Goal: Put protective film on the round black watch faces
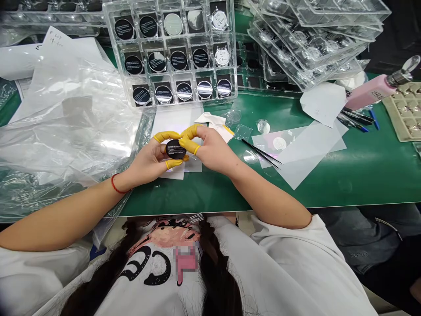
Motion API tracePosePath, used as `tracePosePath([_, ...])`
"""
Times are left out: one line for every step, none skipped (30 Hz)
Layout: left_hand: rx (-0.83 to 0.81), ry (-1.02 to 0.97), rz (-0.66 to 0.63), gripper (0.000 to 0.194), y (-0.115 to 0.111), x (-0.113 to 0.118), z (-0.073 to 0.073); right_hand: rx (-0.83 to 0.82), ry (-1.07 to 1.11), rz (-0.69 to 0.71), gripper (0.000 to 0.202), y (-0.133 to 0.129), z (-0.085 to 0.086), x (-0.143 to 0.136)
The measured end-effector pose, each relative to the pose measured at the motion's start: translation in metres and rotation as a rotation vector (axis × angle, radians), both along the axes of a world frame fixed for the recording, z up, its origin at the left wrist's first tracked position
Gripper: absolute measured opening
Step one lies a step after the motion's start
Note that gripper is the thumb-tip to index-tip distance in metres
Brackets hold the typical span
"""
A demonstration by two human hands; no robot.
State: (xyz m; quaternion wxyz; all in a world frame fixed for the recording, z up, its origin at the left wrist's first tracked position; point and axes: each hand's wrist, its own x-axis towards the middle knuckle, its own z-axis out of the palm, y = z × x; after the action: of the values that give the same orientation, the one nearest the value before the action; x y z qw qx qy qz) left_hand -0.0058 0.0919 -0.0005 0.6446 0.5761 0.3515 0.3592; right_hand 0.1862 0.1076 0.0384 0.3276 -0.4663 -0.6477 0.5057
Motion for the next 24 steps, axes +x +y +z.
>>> tracePosePath([-0.001, 0.000, 0.002, 0.052, 0.0000, 0.0001, 0.0007, 0.012, -0.005, 0.001, 0.017, 0.0002, -0.0006, 0.0002])
tracePosePath([-0.003, 0.001, 0.004, 0.052, 0.0000, 0.0002, 0.0015, 0.023, -0.010, 0.001, 0.017, 0.0004, -0.0012, 0.0004])
tracePosePath([-0.008, 0.002, 0.005, 0.051, 0.0000, 0.0003, 0.0024, 0.032, -0.012, 0.000, 0.017, 0.0005, -0.0018, 0.0005])
tracePosePath([-0.011, 0.002, 0.004, 0.051, 0.0000, 0.0003, 0.0034, 0.038, -0.013, -0.003, 0.017, 0.0005, -0.0024, 0.0004])
tracePosePath([-0.013, 0.001, 0.001, 0.050, 0.0000, 0.0004, 0.0042, 0.040, -0.013, -0.007, 0.017, 0.0005, -0.0027, 0.0001])
tracePosePath([-0.013, 0.000, -0.004, 0.049, 0.0000, 0.0004, 0.0049, 0.041, -0.014, -0.011, 0.018, 0.0003, -0.0027, -0.0002])
tracePosePath([-0.012, -0.001, -0.009, 0.049, 0.0000, 0.0003, 0.0054, 0.042, -0.017, -0.011, 0.018, 0.0000, -0.0026, -0.0006])
tracePosePath([-0.013, -0.001, -0.014, 0.049, -0.0001, 0.0003, 0.0057, 0.046, -0.023, -0.011, 0.018, -0.0003, -0.0023, -0.0009])
tracePosePath([-0.013, -0.002, -0.018, 0.049, -0.0002, 0.0002, 0.0057, 0.053, -0.033, -0.010, 0.019, -0.0006, -0.0019, -0.0011])
tracePosePath([-0.015, -0.004, -0.021, 0.049, -0.0004, 0.0000, 0.0057, 0.063, -0.043, -0.010, 0.018, -0.0010, -0.0016, -0.0013])
tracePosePath([-0.020, -0.005, -0.023, 0.049, -0.0006, -0.0001, 0.0055, 0.075, -0.052, -0.010, 0.018, -0.0013, -0.0013, -0.0014])
tracePosePath([-0.024, -0.007, -0.023, 0.049, -0.0008, -0.0001, 0.0053, 0.086, -0.058, -0.012, 0.018, -0.0016, -0.0011, -0.0014])
tracePosePath([-0.028, -0.008, -0.022, 0.049, -0.0010, -0.0002, 0.0052, 0.095, -0.061, -0.014, 0.017, -0.0019, -0.0010, -0.0014])
tracePosePath([-0.032, -0.010, -0.023, 0.049, -0.0012, -0.0002, 0.0051, 0.102, -0.064, -0.014, 0.017, -0.0021, -0.0009, -0.0014])
tracePosePath([-0.036, -0.013, -0.023, 0.050, -0.0013, -0.0001, 0.0050, 0.106, -0.067, -0.014, 0.017, -0.0023, -0.0008, -0.0015])
tracePosePath([-0.040, -0.016, -0.023, 0.050, -0.0014, 0.0000, 0.0050, 0.110, -0.071, -0.014, 0.017, -0.0025, -0.0005, -0.0017])
tracePosePath([-0.044, -0.017, -0.023, 0.050, -0.0014, 0.0001, 0.0050, 0.115, -0.078, -0.015, 0.017, -0.0028, -0.0002, -0.0019])
tracePosePath([-0.046, -0.020, -0.023, 0.051, -0.0014, 0.0003, 0.0050, 0.120, -0.086, -0.016, 0.016, -0.0030, 0.0002, -0.0022])
tracePosePath([-0.045, -0.022, -0.023, 0.051, -0.0015, 0.0003, 0.0051, 0.127, -0.093, -0.018, 0.016, -0.0032, 0.0007, -0.0026])
tracePosePath([-0.045, -0.023, -0.023, 0.051, -0.0015, 0.0004, 0.0051, 0.135, -0.099, -0.021, 0.015, -0.0035, 0.0011, -0.0030])
tracePosePath([-0.043, -0.026, -0.023, 0.051, -0.0016, 0.0004, 0.0052, 0.142, -0.102, -0.025, 0.015, -0.0037, 0.0015, -0.0034])
tracePosePath([-0.043, -0.028, -0.023, 0.050, -0.0016, 0.0004, 0.0053, 0.148, -0.103, -0.028, 0.014, -0.0040, 0.0019, -0.0038])
tracePosePath([-0.042, -0.029, -0.023, 0.050, -0.0017, 0.0004, 0.0053, 0.152, -0.105, -0.030, 0.014, -0.0043, 0.0022, -0.0041])
tracePosePath([-0.043, -0.029, -0.023, 0.050, -0.0017, 0.0003, 0.0053, 0.158, -0.108, -0.031, 0.014, -0.0045, 0.0025, -0.0044])
